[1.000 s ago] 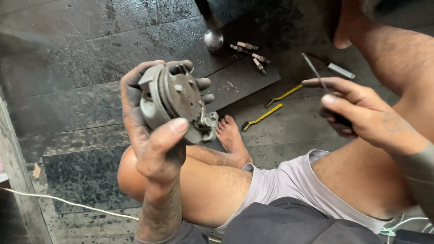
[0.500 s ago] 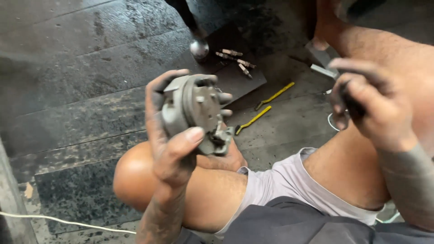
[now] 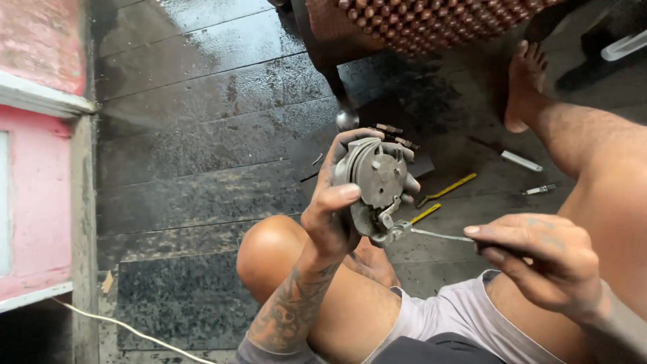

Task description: The person sits on the floor and uses a screwdriver to adjust screws on a small mechanical part held in the left hand. The person then switches to a yellow brush to clean the interior of the part. The task involves careful manipulation of the tool and the object.

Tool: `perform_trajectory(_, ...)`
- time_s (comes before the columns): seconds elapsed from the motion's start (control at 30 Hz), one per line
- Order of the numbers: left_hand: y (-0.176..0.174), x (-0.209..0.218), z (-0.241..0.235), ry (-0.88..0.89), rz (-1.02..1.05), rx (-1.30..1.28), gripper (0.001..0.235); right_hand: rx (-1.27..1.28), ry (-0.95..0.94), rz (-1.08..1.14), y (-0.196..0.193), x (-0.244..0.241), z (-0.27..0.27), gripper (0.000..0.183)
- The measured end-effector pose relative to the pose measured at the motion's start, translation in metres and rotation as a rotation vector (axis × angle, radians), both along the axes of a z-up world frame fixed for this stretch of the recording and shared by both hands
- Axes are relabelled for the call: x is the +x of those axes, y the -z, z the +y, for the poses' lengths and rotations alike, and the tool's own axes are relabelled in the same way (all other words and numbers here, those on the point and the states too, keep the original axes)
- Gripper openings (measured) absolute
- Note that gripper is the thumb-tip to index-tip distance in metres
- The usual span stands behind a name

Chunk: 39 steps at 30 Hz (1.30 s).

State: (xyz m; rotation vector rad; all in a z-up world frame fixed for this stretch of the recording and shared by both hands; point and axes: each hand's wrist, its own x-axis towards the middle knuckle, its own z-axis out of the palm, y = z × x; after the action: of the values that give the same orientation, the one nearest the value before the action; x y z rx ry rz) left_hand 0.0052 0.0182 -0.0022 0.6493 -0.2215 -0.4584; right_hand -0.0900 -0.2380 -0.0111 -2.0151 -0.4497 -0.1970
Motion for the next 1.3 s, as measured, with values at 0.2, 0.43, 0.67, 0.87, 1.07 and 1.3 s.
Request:
perform_trajectory(0.2,0.001,-0.002,0.000,0.002,-0.056,0.021,0.068,-0.052,0.041,-0.028,-0.006,-0.006,0.006,0.036)
perform_trajectory(0.43,0.007,-0.003,-0.001,0.010,-0.043,0.058,0.074,-0.106,0.053,-0.018,-0.009,-0.007,0.006,0.036)
perform_trajectory(0.67,0.009,-0.005,0.001,0.001,-0.056,0.089,0.074,-0.076,0.018,0.097,-0.012,-0.005,0.007,0.037)
perform_trajectory(0.87,0.005,-0.008,0.003,-0.030,-0.141,0.183,0.074,0.041,-0.020,0.301,-0.008,-0.009,0.003,0.038)
perform_trajectory(1.07,-0.008,-0.010,0.005,-0.053,-0.279,0.354,0.069,0.091,0.015,0.564,-0.006,-0.019,0.000,0.038)
perform_trajectory(1.3,-0.020,-0.012,0.009,-0.047,-0.466,0.494,0.071,0.628,-0.072,1.176,0.026,-0.029,-0.023,0.044)
